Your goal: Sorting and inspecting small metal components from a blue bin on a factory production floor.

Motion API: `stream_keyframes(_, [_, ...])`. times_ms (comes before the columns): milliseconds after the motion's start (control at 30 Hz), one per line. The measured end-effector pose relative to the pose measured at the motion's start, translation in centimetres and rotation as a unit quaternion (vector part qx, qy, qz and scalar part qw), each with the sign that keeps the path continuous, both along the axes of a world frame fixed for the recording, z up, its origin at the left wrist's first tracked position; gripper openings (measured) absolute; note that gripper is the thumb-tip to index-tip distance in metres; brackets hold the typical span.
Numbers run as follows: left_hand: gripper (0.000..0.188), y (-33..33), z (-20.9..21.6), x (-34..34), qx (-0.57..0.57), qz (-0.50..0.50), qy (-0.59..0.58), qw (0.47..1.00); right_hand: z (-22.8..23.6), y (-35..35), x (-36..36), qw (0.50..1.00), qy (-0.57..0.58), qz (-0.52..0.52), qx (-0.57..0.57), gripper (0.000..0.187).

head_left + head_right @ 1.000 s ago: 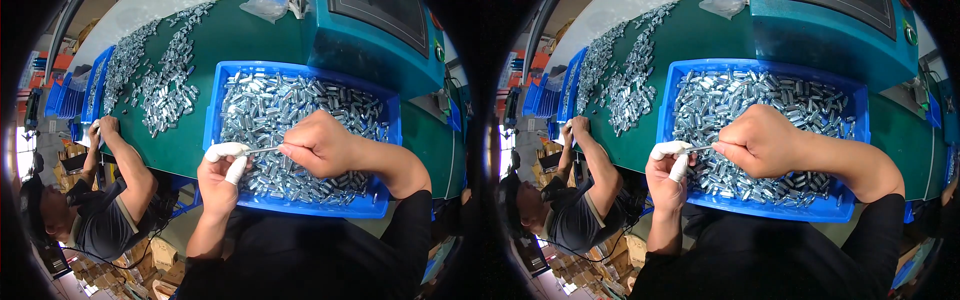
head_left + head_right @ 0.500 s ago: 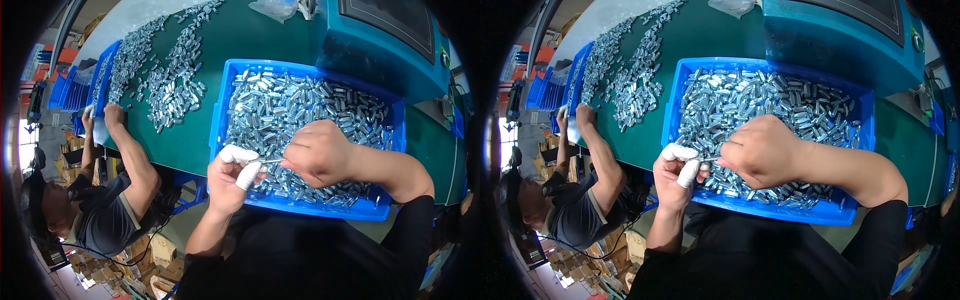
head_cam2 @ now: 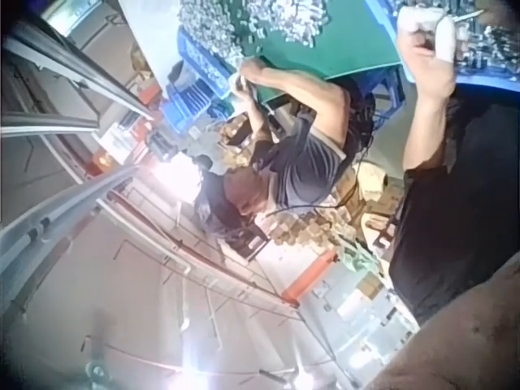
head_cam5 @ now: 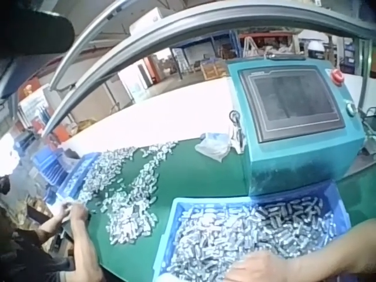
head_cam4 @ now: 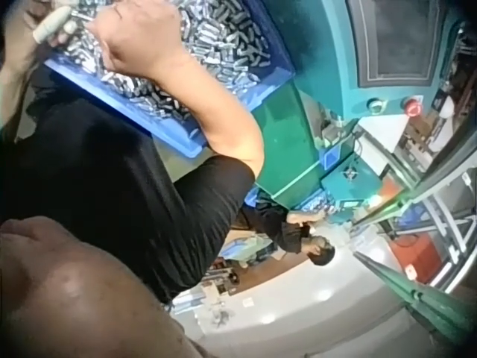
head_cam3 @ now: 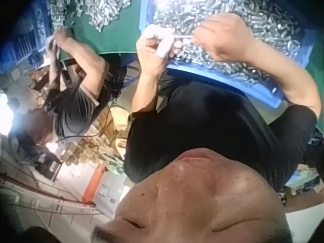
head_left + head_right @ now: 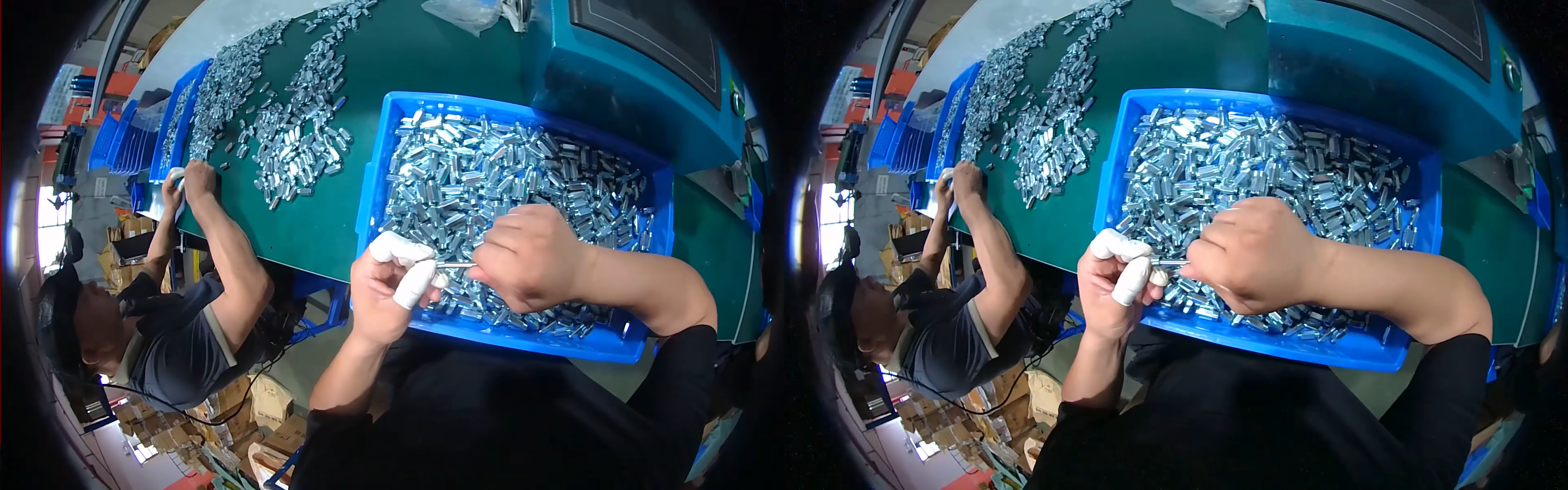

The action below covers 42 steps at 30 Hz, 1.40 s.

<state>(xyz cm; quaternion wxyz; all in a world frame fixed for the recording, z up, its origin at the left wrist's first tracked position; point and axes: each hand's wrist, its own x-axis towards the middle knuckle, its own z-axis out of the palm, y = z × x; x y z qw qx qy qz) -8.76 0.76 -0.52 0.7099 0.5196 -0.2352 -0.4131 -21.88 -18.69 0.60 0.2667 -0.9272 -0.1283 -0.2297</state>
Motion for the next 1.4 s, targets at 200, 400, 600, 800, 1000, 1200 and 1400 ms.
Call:
stream_keyframes(200, [0.011,-0.1,0.2,0.4,0.001,-0.028,0.123,0.992,0.5,0.5,-0.1,1.0,0.02,-0.022,-0.004,0.025])
stream_keyframes(400, [0.017,-0.3,0.3,0.0,0.034,-0.056,0.02,0.998,0.6,1.0,-0.3,0.997,0.048,-0.021,0.056,0.025])
stream_keyframes(600, [0.017,0.0,0.5,-0.9,-0.031,-0.039,-0.175,0.983,2.1,0.6,-0.5,0.891,0.246,0.051,0.377,0.033])
stream_keyframes(800, [0.02,-0.8,0.8,-0.5,-0.005,-0.018,-0.3,0.954,1.7,0.2,-0.5,0.904,0.245,0.048,0.346,0.034])
stream_keyframes(1000, [0.018,-1.3,1.4,0.1,0.01,-0.044,-0.243,0.969,2.8,0.1,-0.8,0.975,0.123,0.008,0.183,0.031])
stream_keyframes(1200, [0.009,-2.5,1.7,0.4,-0.014,-0.013,-0.209,0.978,3.1,-0.7,-1.1,0.988,0.063,-0.044,0.132,0.026])
stream_keyframes(1400, [0.033,-2.6,1.2,3.9,0.122,0.028,-0.329,0.936,4.4,-2.1,-1.1,0.989,0.0,-0.056,0.135,0.02])
